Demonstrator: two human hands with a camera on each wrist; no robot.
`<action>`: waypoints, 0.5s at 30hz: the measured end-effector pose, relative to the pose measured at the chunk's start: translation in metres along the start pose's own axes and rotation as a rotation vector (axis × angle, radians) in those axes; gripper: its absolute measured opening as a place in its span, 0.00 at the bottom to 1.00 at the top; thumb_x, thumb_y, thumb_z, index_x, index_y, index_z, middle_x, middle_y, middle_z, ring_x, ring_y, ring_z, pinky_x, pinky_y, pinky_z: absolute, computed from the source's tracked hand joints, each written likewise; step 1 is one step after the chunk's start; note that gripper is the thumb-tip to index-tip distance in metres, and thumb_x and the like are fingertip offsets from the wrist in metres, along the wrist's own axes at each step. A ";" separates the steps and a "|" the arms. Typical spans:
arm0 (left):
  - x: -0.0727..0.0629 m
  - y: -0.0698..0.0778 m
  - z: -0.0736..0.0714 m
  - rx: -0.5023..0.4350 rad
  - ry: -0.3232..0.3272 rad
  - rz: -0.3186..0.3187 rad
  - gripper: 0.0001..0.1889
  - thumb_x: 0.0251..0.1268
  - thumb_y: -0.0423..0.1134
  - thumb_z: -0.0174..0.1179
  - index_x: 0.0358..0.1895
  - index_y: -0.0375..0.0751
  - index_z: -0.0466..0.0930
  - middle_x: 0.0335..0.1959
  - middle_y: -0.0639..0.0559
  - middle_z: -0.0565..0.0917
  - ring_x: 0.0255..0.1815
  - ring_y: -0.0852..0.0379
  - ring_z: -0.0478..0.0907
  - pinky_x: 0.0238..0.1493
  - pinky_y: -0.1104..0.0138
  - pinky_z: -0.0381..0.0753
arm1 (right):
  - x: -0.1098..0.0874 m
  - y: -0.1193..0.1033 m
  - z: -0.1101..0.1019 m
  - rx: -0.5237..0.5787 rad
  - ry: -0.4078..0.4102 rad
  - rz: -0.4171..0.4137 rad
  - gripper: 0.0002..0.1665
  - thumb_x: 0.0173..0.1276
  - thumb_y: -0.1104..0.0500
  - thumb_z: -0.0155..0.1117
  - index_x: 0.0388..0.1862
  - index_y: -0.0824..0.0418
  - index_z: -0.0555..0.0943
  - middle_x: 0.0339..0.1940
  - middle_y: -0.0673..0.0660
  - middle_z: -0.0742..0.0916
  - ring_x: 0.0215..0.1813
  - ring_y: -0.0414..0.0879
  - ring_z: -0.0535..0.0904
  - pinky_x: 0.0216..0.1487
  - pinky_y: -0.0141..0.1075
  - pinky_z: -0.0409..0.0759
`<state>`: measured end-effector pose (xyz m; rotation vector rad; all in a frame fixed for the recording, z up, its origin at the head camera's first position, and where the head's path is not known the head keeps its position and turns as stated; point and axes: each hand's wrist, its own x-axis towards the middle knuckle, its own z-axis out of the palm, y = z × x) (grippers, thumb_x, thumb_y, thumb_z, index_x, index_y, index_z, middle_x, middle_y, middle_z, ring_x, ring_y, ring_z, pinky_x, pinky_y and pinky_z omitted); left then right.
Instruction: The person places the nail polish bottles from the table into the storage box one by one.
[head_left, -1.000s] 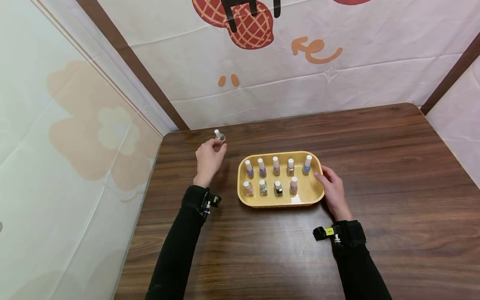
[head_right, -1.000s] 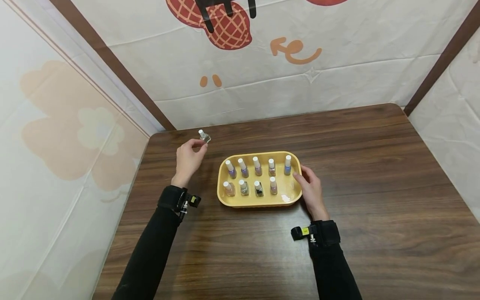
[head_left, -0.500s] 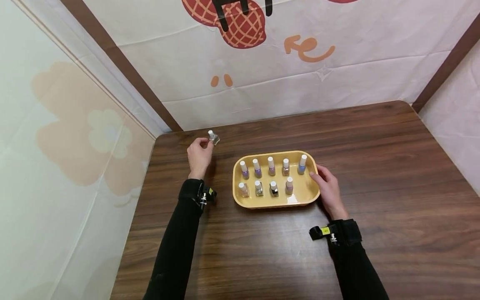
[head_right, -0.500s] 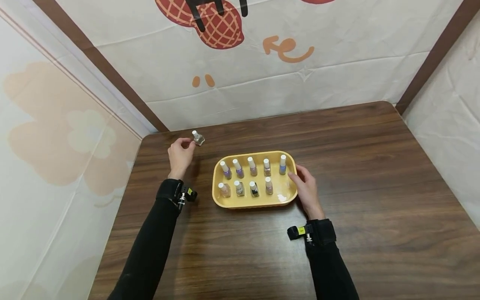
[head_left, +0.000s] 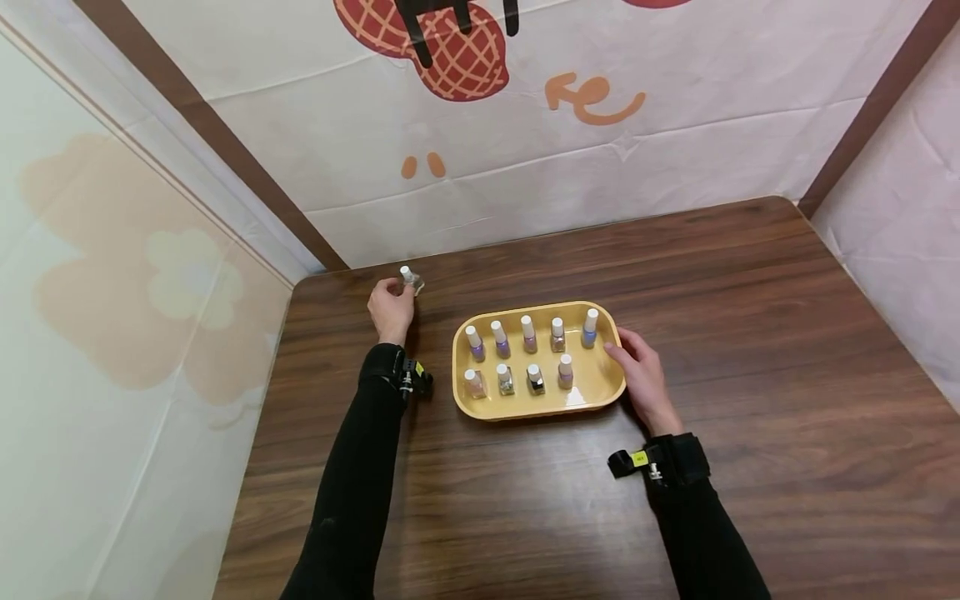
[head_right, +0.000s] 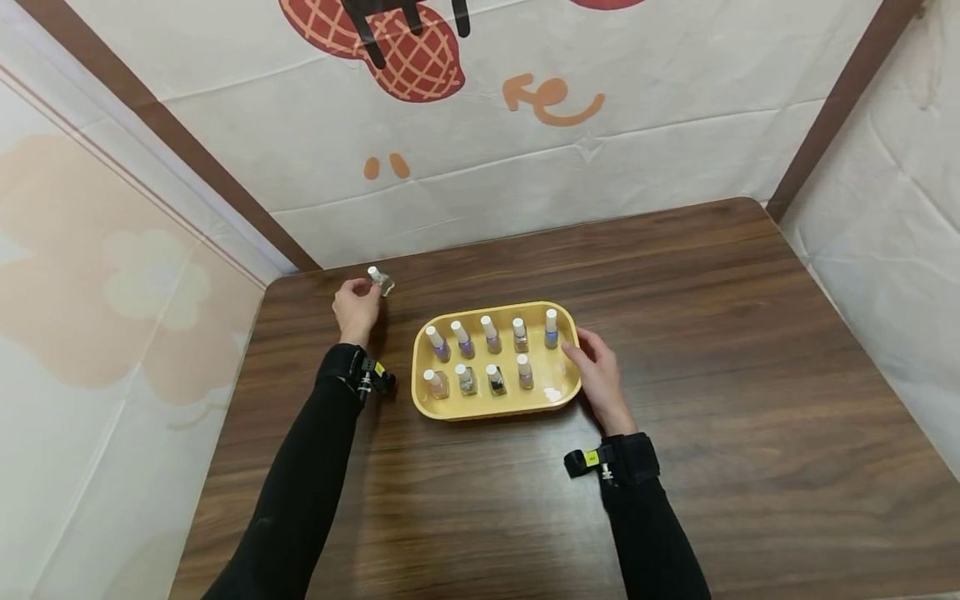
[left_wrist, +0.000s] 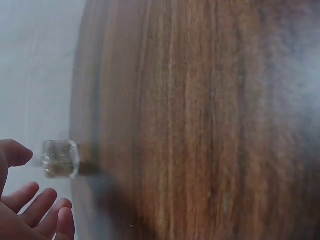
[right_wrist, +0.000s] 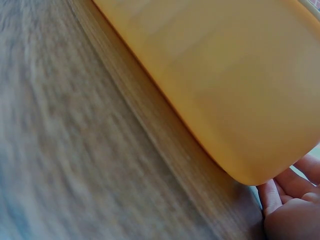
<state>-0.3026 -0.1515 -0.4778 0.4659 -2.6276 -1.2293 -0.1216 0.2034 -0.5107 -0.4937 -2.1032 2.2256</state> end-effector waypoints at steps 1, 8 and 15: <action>0.002 -0.002 0.002 0.001 0.005 -0.008 0.20 0.66 0.40 0.57 0.58 0.34 0.76 0.56 0.39 0.80 0.58 0.43 0.75 0.60 0.54 0.73 | 0.001 0.001 0.000 0.001 -0.001 -0.004 0.26 0.72 0.59 0.57 0.65 0.68 0.71 0.62 0.64 0.77 0.51 0.35 0.74 0.49 0.19 0.74; 0.016 -0.008 0.013 0.019 0.000 -0.011 0.24 0.64 0.41 0.58 0.62 0.34 0.73 0.58 0.39 0.78 0.61 0.42 0.72 0.64 0.56 0.70 | 0.002 0.003 0.002 0.011 0.004 -0.024 0.25 0.71 0.59 0.58 0.65 0.67 0.71 0.62 0.64 0.77 0.52 0.36 0.74 0.49 0.19 0.75; 0.026 -0.007 0.026 0.004 0.013 -0.006 0.23 0.64 0.45 0.58 0.59 0.39 0.76 0.55 0.41 0.80 0.61 0.43 0.72 0.64 0.51 0.68 | 0.003 0.006 0.000 -0.008 0.000 -0.040 0.25 0.71 0.59 0.58 0.65 0.67 0.72 0.63 0.64 0.77 0.53 0.37 0.74 0.49 0.19 0.74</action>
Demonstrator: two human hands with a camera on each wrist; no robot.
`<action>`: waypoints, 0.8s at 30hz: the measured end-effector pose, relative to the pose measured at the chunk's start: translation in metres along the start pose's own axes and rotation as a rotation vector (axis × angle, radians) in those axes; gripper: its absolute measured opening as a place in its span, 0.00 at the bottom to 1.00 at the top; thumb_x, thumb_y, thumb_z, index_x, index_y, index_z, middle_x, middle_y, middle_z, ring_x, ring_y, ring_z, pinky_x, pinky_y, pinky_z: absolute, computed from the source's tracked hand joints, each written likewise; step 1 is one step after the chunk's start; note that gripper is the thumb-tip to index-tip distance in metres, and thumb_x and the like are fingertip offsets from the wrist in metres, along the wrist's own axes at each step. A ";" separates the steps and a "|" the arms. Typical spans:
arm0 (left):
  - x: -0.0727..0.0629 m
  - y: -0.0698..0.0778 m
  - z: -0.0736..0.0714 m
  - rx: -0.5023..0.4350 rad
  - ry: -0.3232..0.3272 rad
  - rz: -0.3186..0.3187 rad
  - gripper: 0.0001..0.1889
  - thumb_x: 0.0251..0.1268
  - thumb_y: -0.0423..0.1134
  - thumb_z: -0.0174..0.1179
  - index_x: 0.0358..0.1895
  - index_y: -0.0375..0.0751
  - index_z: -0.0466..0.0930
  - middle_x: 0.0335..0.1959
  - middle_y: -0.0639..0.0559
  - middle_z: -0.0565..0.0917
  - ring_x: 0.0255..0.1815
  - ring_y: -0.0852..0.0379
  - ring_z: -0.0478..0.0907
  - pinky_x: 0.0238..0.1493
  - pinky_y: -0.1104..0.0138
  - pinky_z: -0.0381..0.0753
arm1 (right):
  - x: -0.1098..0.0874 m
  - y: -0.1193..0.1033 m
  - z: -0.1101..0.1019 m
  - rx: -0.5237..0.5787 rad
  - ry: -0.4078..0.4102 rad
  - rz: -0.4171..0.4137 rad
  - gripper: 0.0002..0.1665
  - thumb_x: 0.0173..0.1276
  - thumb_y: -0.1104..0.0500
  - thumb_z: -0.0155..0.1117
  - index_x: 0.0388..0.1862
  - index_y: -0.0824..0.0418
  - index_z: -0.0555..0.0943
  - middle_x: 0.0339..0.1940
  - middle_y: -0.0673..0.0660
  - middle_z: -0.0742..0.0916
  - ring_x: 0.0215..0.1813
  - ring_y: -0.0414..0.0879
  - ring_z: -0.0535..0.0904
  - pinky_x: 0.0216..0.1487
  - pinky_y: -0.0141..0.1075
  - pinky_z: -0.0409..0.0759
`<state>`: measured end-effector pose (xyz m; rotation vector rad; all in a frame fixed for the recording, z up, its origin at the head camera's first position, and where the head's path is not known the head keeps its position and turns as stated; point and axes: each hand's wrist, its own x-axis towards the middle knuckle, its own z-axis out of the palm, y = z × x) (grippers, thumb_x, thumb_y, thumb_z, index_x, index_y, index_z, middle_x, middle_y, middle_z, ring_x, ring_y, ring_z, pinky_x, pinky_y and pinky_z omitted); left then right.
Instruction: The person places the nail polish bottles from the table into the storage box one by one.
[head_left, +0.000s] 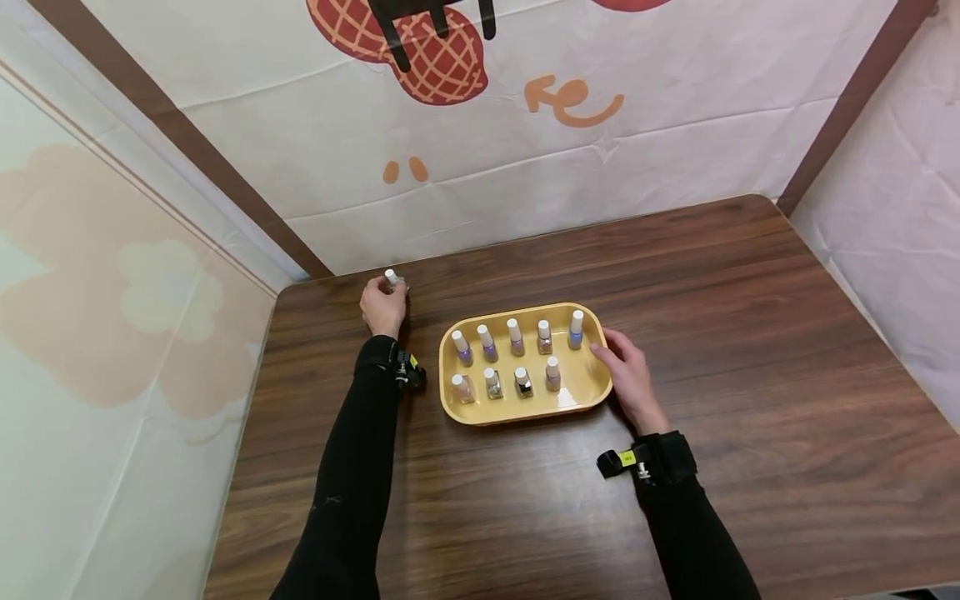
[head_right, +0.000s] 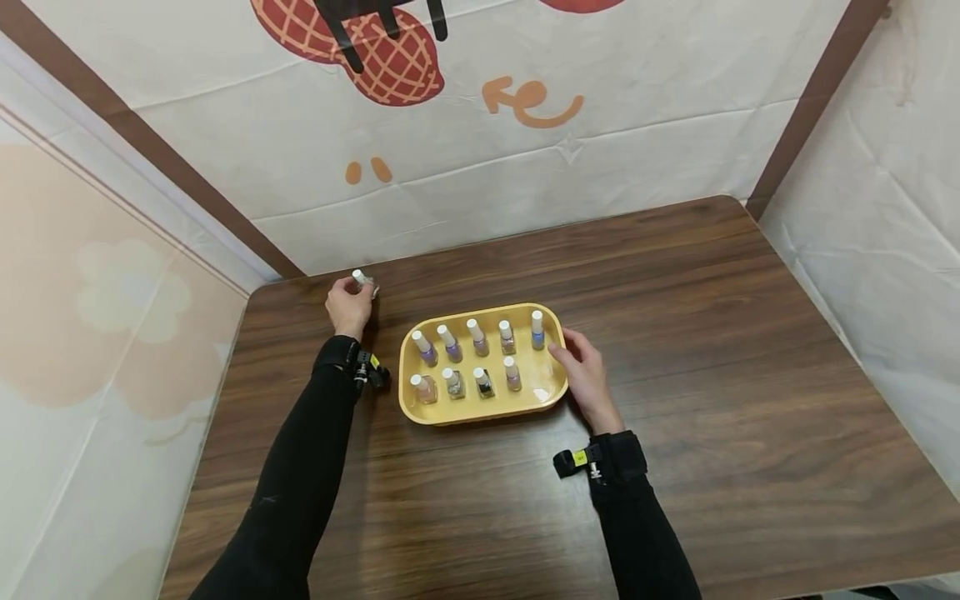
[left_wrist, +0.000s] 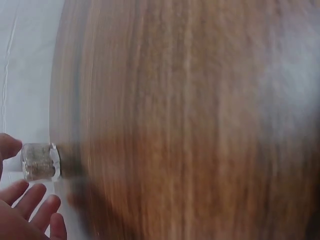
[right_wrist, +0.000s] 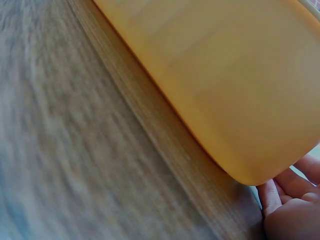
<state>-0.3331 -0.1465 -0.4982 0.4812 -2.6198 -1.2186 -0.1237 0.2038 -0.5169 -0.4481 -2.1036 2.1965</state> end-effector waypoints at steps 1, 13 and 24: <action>0.001 0.000 0.000 0.000 0.001 -0.004 0.22 0.64 0.46 0.58 0.59 0.40 0.76 0.54 0.41 0.81 0.61 0.43 0.72 0.64 0.51 0.68 | 0.000 0.000 0.000 -0.001 0.000 -0.001 0.25 0.71 0.59 0.58 0.65 0.67 0.72 0.63 0.64 0.77 0.53 0.37 0.74 0.49 0.19 0.74; -0.003 0.011 0.000 0.038 0.012 -0.004 0.17 0.66 0.45 0.58 0.52 0.38 0.80 0.49 0.41 0.84 0.57 0.41 0.76 0.63 0.50 0.69 | 0.000 0.000 0.001 0.007 0.012 -0.012 0.24 0.71 0.61 0.58 0.63 0.68 0.72 0.62 0.65 0.78 0.53 0.37 0.74 0.49 0.19 0.74; -0.005 0.011 -0.001 0.058 0.034 0.023 0.15 0.68 0.45 0.59 0.50 0.39 0.82 0.48 0.42 0.86 0.53 0.41 0.79 0.61 0.50 0.71 | 0.000 -0.002 0.001 -0.009 0.010 -0.001 0.25 0.71 0.59 0.58 0.64 0.67 0.73 0.62 0.64 0.78 0.53 0.38 0.74 0.49 0.20 0.74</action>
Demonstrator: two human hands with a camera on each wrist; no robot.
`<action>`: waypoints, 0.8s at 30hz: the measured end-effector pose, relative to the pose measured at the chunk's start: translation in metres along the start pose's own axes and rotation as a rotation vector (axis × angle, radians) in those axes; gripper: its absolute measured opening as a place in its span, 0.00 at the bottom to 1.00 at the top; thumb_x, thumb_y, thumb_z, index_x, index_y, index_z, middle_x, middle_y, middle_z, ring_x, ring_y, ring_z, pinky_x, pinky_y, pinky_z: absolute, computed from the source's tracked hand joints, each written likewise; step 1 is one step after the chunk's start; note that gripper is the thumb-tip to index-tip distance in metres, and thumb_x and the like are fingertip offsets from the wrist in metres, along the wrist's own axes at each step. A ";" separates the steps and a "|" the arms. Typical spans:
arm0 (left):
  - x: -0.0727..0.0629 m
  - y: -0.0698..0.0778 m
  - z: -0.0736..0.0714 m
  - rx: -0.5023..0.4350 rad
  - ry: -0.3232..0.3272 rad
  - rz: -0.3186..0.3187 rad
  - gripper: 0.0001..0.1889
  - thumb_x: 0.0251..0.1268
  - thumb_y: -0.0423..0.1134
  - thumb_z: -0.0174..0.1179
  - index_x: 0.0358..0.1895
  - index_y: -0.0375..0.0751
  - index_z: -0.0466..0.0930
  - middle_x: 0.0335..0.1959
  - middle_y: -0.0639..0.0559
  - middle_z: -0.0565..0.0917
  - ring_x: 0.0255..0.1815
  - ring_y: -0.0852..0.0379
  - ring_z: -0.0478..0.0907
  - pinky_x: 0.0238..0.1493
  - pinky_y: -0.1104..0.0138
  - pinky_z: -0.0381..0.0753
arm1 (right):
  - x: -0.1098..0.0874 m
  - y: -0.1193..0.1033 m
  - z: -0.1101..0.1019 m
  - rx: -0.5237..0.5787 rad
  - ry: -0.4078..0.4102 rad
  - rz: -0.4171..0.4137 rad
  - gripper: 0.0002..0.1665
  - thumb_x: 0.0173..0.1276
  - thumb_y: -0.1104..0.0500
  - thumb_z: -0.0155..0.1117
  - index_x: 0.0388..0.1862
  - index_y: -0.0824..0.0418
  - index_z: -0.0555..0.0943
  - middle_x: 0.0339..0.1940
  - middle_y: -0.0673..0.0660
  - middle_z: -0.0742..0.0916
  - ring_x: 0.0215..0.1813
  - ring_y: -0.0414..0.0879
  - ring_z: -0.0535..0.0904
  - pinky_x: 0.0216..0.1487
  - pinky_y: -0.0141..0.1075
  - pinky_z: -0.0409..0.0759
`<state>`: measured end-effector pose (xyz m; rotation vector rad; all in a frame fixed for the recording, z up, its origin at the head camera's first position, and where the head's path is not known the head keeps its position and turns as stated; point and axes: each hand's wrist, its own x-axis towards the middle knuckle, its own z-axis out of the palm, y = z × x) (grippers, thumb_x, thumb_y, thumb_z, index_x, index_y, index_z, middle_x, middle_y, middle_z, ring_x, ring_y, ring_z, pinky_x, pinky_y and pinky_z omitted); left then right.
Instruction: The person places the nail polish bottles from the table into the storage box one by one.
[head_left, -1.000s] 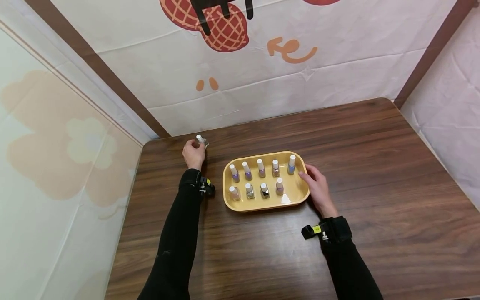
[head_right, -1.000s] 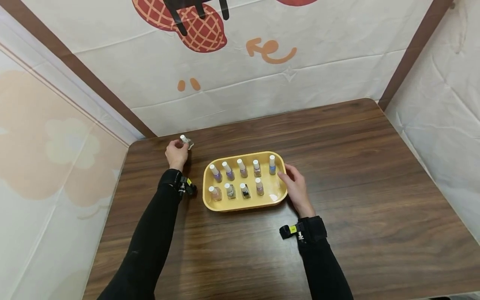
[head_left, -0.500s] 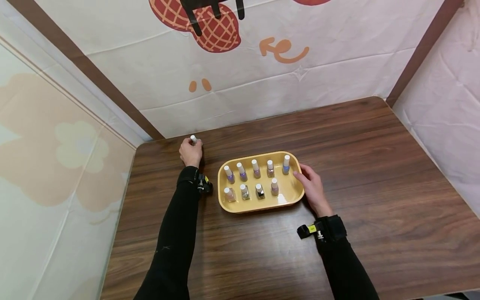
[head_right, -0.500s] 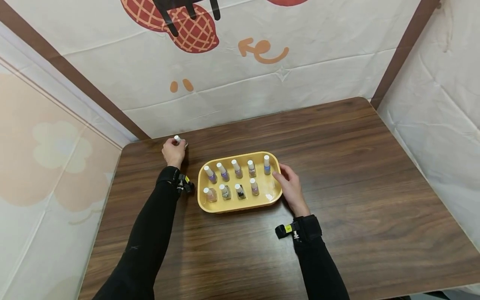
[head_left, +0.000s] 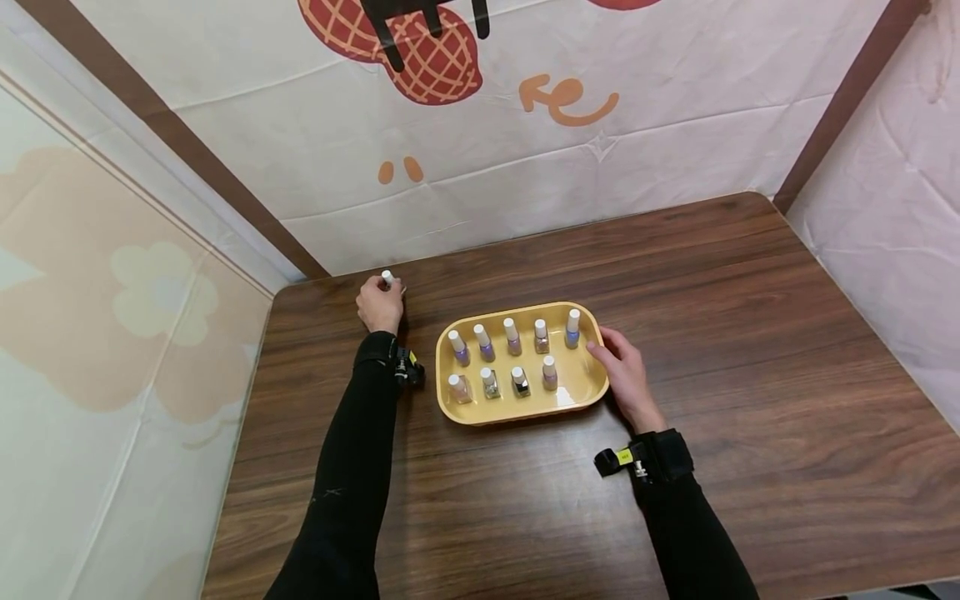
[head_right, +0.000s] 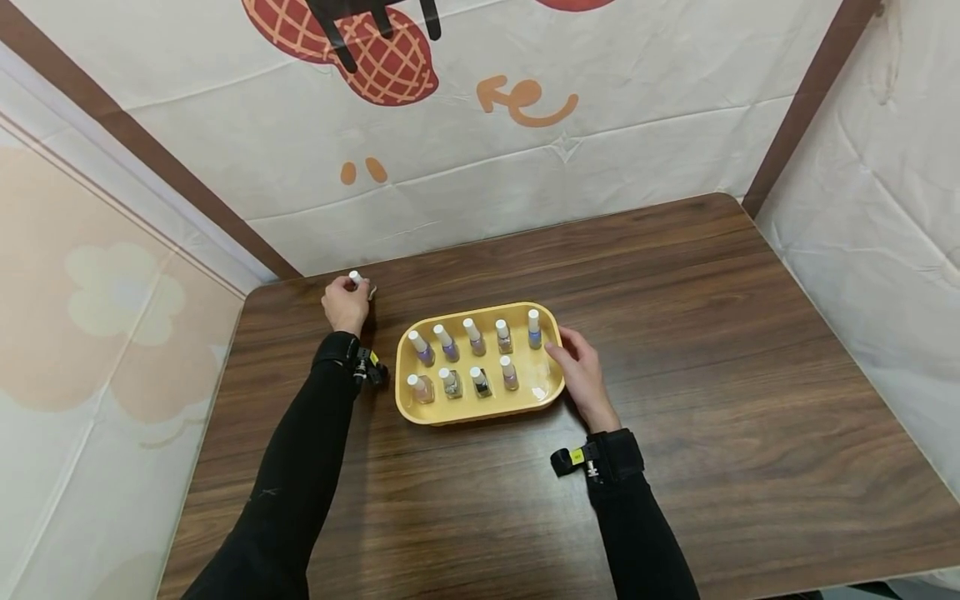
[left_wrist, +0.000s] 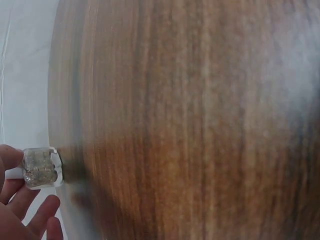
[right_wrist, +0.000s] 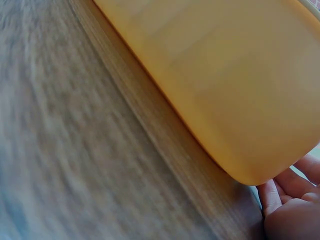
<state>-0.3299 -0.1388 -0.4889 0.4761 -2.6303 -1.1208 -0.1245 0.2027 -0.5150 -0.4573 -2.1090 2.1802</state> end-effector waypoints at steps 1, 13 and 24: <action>0.000 0.000 0.000 0.003 -0.002 -0.001 0.16 0.68 0.45 0.58 0.50 0.39 0.82 0.48 0.42 0.86 0.53 0.42 0.79 0.61 0.50 0.71 | 0.000 0.000 0.000 0.001 -0.001 0.001 0.25 0.71 0.59 0.58 0.64 0.66 0.73 0.62 0.64 0.78 0.53 0.38 0.74 0.49 0.20 0.74; -0.002 0.002 -0.003 0.018 -0.003 -0.011 0.16 0.68 0.46 0.58 0.50 0.40 0.83 0.47 0.41 0.86 0.53 0.41 0.79 0.60 0.50 0.72 | 0.001 -0.001 0.000 -0.002 -0.004 0.001 0.25 0.70 0.59 0.58 0.64 0.66 0.73 0.62 0.64 0.78 0.53 0.37 0.74 0.50 0.20 0.74; -0.003 0.002 -0.009 0.030 -0.020 -0.003 0.16 0.68 0.47 0.58 0.49 0.40 0.83 0.46 0.42 0.86 0.50 0.41 0.80 0.58 0.51 0.74 | 0.000 -0.002 -0.001 -0.004 -0.011 0.025 0.26 0.72 0.58 0.58 0.65 0.66 0.72 0.64 0.63 0.77 0.56 0.40 0.73 0.51 0.19 0.73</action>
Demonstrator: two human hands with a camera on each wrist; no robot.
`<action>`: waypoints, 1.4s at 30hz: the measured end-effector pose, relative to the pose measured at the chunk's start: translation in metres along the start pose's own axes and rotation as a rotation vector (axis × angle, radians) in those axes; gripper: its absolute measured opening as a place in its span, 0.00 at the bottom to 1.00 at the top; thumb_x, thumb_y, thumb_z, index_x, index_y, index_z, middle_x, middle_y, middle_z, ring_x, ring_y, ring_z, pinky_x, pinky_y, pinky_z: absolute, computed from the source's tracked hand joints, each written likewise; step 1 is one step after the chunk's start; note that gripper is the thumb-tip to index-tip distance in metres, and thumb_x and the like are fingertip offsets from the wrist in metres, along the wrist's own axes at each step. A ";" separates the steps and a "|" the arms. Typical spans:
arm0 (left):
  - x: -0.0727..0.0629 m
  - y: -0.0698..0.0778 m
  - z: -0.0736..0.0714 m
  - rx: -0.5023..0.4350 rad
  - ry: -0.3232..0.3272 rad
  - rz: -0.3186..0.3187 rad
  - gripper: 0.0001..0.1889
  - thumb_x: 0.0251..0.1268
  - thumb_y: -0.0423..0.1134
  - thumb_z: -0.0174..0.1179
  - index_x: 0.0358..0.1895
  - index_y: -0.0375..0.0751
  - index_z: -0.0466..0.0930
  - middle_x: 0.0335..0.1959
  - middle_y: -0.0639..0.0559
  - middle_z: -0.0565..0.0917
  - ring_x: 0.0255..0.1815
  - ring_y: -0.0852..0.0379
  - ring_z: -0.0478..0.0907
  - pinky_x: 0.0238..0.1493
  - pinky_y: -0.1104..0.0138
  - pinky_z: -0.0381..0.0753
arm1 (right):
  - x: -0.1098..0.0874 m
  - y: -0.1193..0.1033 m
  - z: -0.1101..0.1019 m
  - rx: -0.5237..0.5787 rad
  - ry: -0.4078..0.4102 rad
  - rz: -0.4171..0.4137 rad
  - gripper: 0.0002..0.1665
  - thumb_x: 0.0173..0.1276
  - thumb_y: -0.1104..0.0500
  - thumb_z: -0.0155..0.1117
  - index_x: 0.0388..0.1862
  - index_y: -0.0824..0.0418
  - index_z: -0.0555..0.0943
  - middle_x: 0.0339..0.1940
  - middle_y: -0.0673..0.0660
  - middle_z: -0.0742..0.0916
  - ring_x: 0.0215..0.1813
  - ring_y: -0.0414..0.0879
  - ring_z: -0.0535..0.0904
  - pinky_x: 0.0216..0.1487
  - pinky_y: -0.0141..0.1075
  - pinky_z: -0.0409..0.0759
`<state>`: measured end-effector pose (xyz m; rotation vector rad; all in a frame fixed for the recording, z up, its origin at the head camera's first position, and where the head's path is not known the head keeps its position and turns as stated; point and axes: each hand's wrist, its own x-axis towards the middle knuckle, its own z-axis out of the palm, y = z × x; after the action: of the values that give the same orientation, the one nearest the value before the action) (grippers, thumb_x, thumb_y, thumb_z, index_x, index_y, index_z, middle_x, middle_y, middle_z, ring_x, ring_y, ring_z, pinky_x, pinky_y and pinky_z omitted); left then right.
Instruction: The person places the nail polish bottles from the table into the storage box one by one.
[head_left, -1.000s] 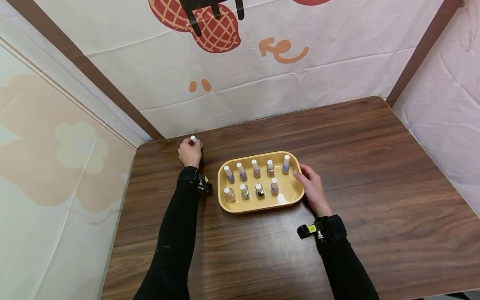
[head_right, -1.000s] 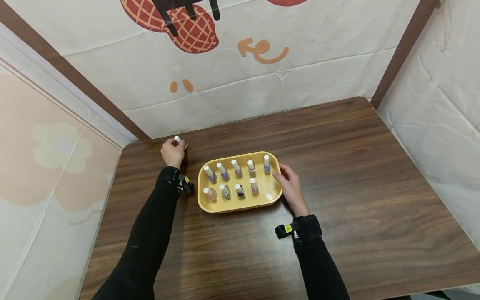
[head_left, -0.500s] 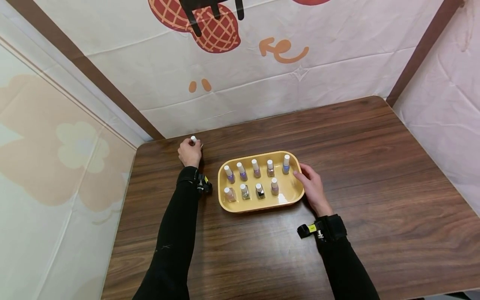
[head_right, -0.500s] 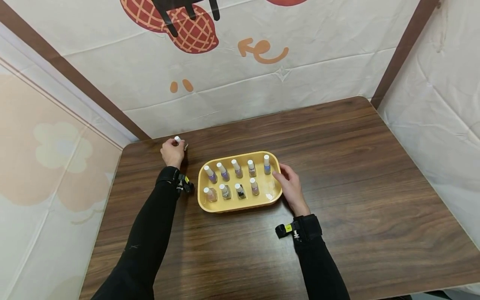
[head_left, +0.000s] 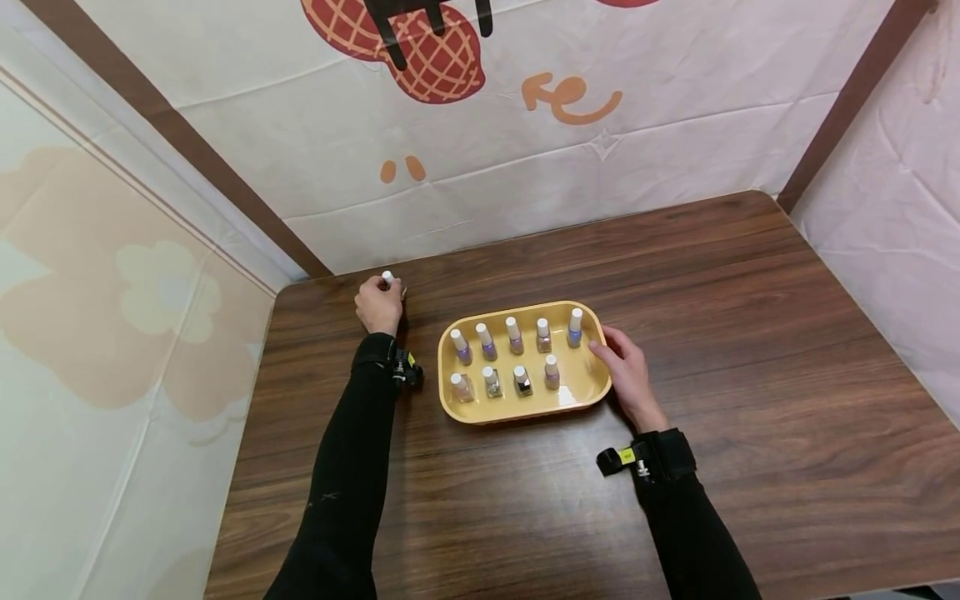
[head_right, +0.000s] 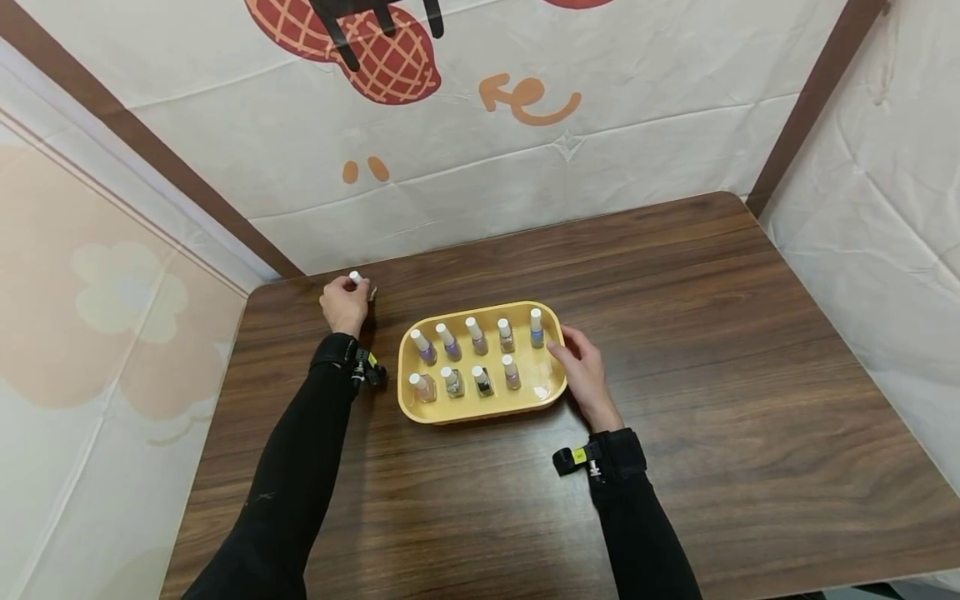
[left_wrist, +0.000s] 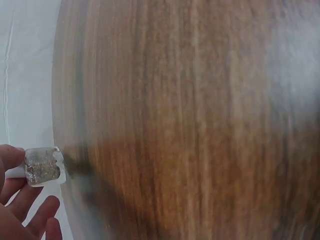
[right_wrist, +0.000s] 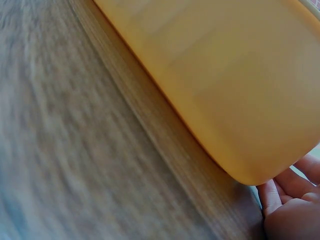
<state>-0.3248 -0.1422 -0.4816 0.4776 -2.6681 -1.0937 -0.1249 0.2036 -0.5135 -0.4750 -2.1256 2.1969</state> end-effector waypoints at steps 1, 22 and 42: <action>0.000 0.000 -0.001 0.003 0.003 0.004 0.16 0.68 0.47 0.58 0.48 0.40 0.83 0.46 0.42 0.86 0.50 0.41 0.80 0.58 0.51 0.74 | 0.000 0.000 0.000 0.000 -0.001 0.002 0.26 0.72 0.57 0.58 0.66 0.66 0.71 0.64 0.63 0.77 0.56 0.40 0.73 0.51 0.19 0.73; -0.003 0.006 -0.017 0.070 0.018 0.165 0.15 0.66 0.48 0.61 0.45 0.40 0.86 0.41 0.43 0.88 0.46 0.45 0.81 0.61 0.52 0.68 | -0.002 -0.001 0.003 0.014 0.001 -0.005 0.26 0.72 0.57 0.57 0.66 0.67 0.71 0.64 0.64 0.77 0.53 0.36 0.74 0.50 0.19 0.74; -0.021 0.031 -0.041 0.062 0.040 0.307 0.16 0.63 0.51 0.62 0.40 0.40 0.87 0.37 0.44 0.88 0.41 0.46 0.82 0.52 0.53 0.73 | -0.003 0.000 0.003 0.005 0.000 -0.001 0.27 0.72 0.56 0.57 0.66 0.66 0.71 0.63 0.64 0.77 0.52 0.34 0.74 0.51 0.20 0.74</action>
<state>-0.2985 -0.1398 -0.4321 0.0924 -2.6320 -0.9036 -0.1225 0.2000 -0.5126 -0.4739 -2.1188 2.2011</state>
